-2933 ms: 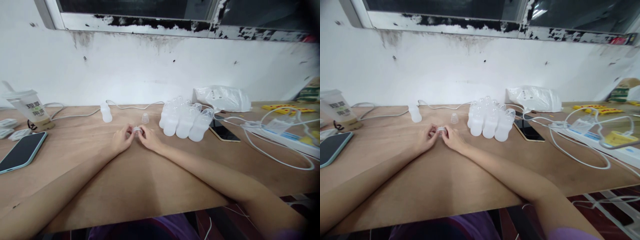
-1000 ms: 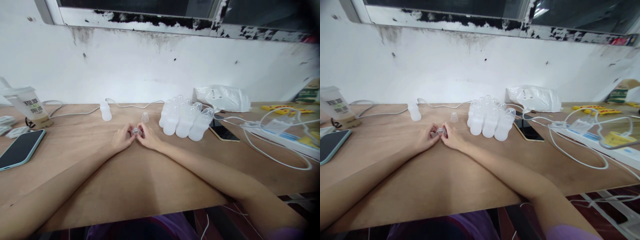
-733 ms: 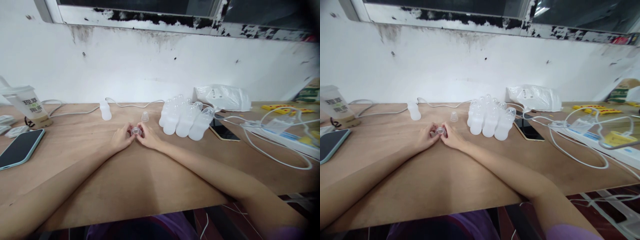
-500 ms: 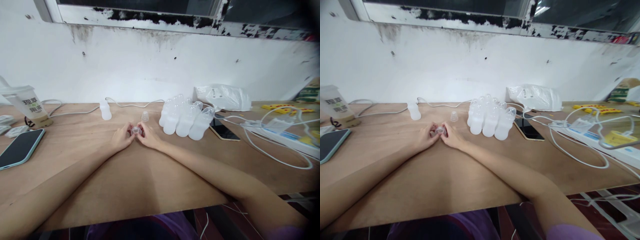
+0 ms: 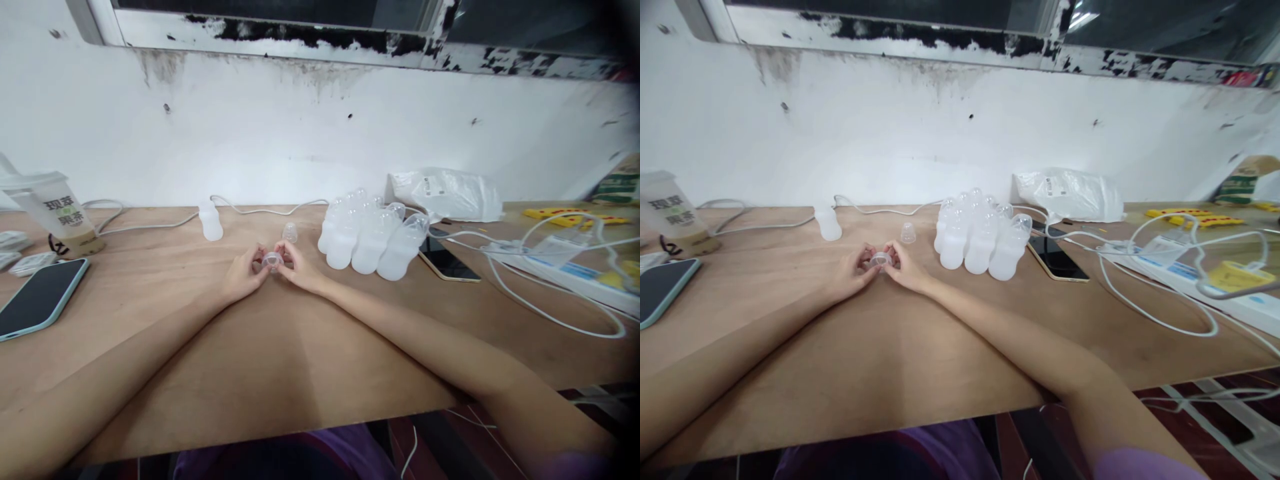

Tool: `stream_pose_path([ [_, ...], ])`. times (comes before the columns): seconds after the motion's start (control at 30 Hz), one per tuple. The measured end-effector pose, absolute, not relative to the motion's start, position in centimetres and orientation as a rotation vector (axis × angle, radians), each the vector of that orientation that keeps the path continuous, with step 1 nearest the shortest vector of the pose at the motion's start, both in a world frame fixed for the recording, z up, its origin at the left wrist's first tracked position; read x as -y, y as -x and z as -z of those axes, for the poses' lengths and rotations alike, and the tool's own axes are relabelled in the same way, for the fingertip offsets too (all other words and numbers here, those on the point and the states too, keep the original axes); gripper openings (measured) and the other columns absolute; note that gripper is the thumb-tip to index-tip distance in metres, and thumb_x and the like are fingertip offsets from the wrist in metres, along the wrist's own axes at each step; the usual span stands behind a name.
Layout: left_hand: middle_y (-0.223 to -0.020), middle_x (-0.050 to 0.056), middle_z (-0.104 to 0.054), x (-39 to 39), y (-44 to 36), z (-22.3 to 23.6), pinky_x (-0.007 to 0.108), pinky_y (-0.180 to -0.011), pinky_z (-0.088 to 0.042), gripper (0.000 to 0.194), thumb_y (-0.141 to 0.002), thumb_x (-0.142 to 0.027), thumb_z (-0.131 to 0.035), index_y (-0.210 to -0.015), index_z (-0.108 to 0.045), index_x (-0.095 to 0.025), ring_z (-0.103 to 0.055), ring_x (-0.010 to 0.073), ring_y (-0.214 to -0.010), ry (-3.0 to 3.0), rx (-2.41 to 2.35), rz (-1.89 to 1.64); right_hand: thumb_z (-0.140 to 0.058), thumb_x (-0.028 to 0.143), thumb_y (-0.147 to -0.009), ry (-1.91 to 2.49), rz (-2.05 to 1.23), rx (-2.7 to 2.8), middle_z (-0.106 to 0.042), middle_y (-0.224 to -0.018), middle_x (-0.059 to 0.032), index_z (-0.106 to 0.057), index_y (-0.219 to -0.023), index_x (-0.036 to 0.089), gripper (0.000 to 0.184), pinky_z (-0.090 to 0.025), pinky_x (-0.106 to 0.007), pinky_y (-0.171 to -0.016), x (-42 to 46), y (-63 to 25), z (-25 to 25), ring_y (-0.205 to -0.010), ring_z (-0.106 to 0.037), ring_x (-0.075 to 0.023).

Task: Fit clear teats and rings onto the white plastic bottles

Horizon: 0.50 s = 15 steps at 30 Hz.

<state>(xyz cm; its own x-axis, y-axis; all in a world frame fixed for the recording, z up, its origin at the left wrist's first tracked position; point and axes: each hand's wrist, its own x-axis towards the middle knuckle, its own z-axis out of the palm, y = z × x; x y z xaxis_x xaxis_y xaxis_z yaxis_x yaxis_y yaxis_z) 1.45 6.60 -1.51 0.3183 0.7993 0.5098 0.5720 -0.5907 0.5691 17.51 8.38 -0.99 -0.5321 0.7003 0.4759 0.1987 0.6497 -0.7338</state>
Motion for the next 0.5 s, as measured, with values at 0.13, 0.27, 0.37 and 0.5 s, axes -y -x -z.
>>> stream_pose_path([
  [0.13, -0.071, -0.002, -0.055, -6.57, -1.45, 1.60, 0.022, -0.057, -0.041, 0.017, -0.072, -0.020, -0.049, -0.086, -0.041, -0.019, -0.049, 0.0095, -0.058, -2.343, -1.232, -1.155, -0.042, 0.016, -0.073, 0.692, -0.741, 2.084, -0.040, -0.075, 0.0019, -0.036, -0.086, 0.019, 0.014, -0.040, -0.024, -0.064, -8.34, -17.58, 1.04, -0.068, -0.044, -0.0098],
  [0.27, -0.070, -0.002, -0.054, -6.73, -1.44, 1.74, 0.022, -0.058, -0.041, 0.016, -0.070, -0.018, -0.048, -0.085, -0.041, -0.019, -0.050, 0.0102, -0.060, -2.353, -1.237, -1.155, -0.043, 0.017, -0.073, 0.736, -0.662, 2.104, -0.041, -0.072, 0.0024, -0.037, -0.087, 0.019, 0.015, -0.039, -0.023, -0.060, -8.34, -17.49, 1.15, -0.064, -0.043, -0.0100],
  [0.37, -0.067, -0.003, -0.053, -6.80, -1.42, 1.74, 0.022, -0.057, -0.040, 0.016, -0.070, -0.017, -0.047, -0.084, -0.041, -0.019, -0.049, 0.0097, -0.058, -2.356, -1.237, -1.157, -0.044, 0.018, -0.073, 0.753, -0.665, 2.103, -0.040, -0.069, 0.0033, -0.037, -0.086, 0.019, 0.015, -0.037, -0.021, -0.055, -8.29, -17.39, 1.14, -0.060, -0.041, -0.0094],
  [0.5, -0.066, -0.004, -0.052, -6.83, -1.41, 1.70, 0.021, -0.055, -0.038, 0.015, -0.070, -0.016, -0.047, -0.083, -0.042, -0.019, -0.048, 0.0092, -0.057, -2.367, -1.219, -1.170, -0.044, 0.019, -0.074, 0.766, -0.686, 2.077, -0.038, -0.066, 0.0045, -0.038, -0.085, 0.019, 0.013, -0.035, -0.021, -0.052, -8.29, -17.31, 1.14, -0.056, -0.038, -0.0086],
])
